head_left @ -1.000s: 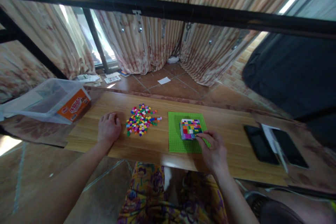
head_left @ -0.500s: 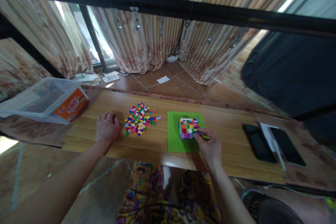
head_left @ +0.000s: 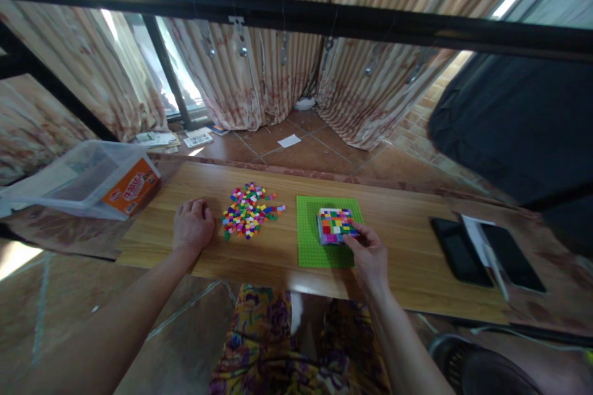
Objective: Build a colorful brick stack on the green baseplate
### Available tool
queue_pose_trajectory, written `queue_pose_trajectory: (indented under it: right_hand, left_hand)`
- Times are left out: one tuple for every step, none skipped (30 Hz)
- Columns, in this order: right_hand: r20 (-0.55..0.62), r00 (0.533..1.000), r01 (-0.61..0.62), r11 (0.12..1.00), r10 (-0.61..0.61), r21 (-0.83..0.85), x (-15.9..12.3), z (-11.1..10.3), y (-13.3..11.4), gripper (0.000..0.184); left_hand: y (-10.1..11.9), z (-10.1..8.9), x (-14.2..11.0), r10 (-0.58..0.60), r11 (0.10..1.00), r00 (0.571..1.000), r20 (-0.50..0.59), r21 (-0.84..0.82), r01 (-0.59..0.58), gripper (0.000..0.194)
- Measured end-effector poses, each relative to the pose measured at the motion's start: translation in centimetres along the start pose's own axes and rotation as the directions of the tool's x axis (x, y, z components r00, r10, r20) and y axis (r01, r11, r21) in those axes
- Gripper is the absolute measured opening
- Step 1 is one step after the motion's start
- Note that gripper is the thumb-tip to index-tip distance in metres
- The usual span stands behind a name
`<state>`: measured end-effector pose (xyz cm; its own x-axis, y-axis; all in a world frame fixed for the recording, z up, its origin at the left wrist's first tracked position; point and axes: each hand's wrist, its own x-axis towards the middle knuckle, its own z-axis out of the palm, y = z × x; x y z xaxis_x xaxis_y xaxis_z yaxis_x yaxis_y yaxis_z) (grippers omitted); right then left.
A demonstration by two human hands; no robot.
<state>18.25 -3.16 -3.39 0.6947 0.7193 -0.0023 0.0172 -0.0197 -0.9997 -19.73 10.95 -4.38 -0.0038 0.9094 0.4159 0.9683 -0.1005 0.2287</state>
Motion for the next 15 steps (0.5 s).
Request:
queue_pose_trajectory:
  right_hand:
    - [0.014,1.0,0.005,1.0,-0.005,-0.003,0.1,-0.1,0.2,0.047]
    - [0.031,0.999,0.011,1.0,-0.011,-0.011,0.1,-0.2,0.3,0.048]
    - [0.044,0.999,0.021,1.0,-0.02,-0.021,0.1,-0.4,0.5,0.048]
    - [0.058,0.998,0.032,0.999,-0.03,-0.037,0.1,-0.6,0.5,0.049]
    - [0.068,0.997,0.045,0.997,-0.04,-0.062,0.0,-0.8,0.4,0.05]
    - [0.064,0.996,0.066,0.993,-0.06,-0.099,-0.2,-0.9,0.2,0.051]
    - [0.046,0.994,0.102,0.983,-0.097,-0.153,-0.6,-1.1,-0.1,0.052]
    - [0.019,0.988,0.153,0.963,-0.152,-0.221,-1.1,-1.1,-0.6,0.05]
    - [-0.001,0.975,0.213,0.932,-0.223,-0.293,-1.7,-1.0,-1.1,0.047]
    - [-0.008,0.952,0.282,0.89,-0.305,-0.359,-2.4,-0.8,-1.6,0.042]
    - [0.016,0.927,0.351,0.85,-0.375,-0.393,-3.3,-0.4,-2.1,0.035]
    - [0.082,0.905,0.415,0.824,-0.418,-0.386,-4.3,0.2,-2.5,0.029]
    - [0.161,0.881,0.472,0.81,-0.444,-0.349,-5.2,1.0,-2.7,0.024]
    - [0.251,0.854,0.517,0.797,-0.456,-0.312,-6.2,1.9,-2.8,0.021]
    - [0.339,0.823,0.552,0.783,-0.457,-0.285,-7.1,2.9,-2.7,0.02]
  left_hand:
    - [0.0,0.0,0.0,-0.001,1.0,1.0,-0.003,-0.008,0.001,0.033]
    - [0.1,0.0,-0.1,-0.003,1.0,1.0,-0.004,-0.016,0.003,0.033]
    - [0.1,-0.1,-0.1,-0.005,1.0,1.0,-0.004,-0.021,0.005,0.032]
    - [0.2,-0.1,-0.1,-0.008,1.0,1.0,-0.001,-0.023,0.008,0.032]
    - [0.3,-0.2,-0.2,-0.009,1.0,1.0,0.003,-0.019,0.009,0.032]
    - [0.3,-0.2,-0.2,-0.01,1.0,1.0,0.01,-0.012,0.01,0.032]
    - [0.4,-0.3,-0.2,-0.009,1.0,1.0,0.02,-0.003,0.009,0.033]
    - [0.5,-0.3,-0.2,-0.009,1.0,1.0,0.029,0.006,0.009,0.033]
    - [0.6,-0.4,-0.2,-0.008,1.0,0.999,0.038,0.013,0.008,0.033]
    - [0.7,-0.4,-0.2,-0.01,1.0,0.999,0.043,0.018,0.009,0.034]
    - [0.7,-0.5,-0.2,-0.014,1.0,0.999,0.047,0.02,0.013,0.034]
    - [0.8,-0.5,-0.2,-0.02,1.0,0.999,0.049,0.021,0.019,0.035]
    - [0.9,-0.6,-0.3,-0.026,0.999,0.998,0.048,0.019,0.026,0.035]
    - [0.9,-0.6,-0.3,-0.032,0.999,0.998,0.046,0.014,0.031,0.035]
    - [1.0,-0.6,-0.3,-0.034,0.999,0.998,0.043,0.006,0.034,0.035]
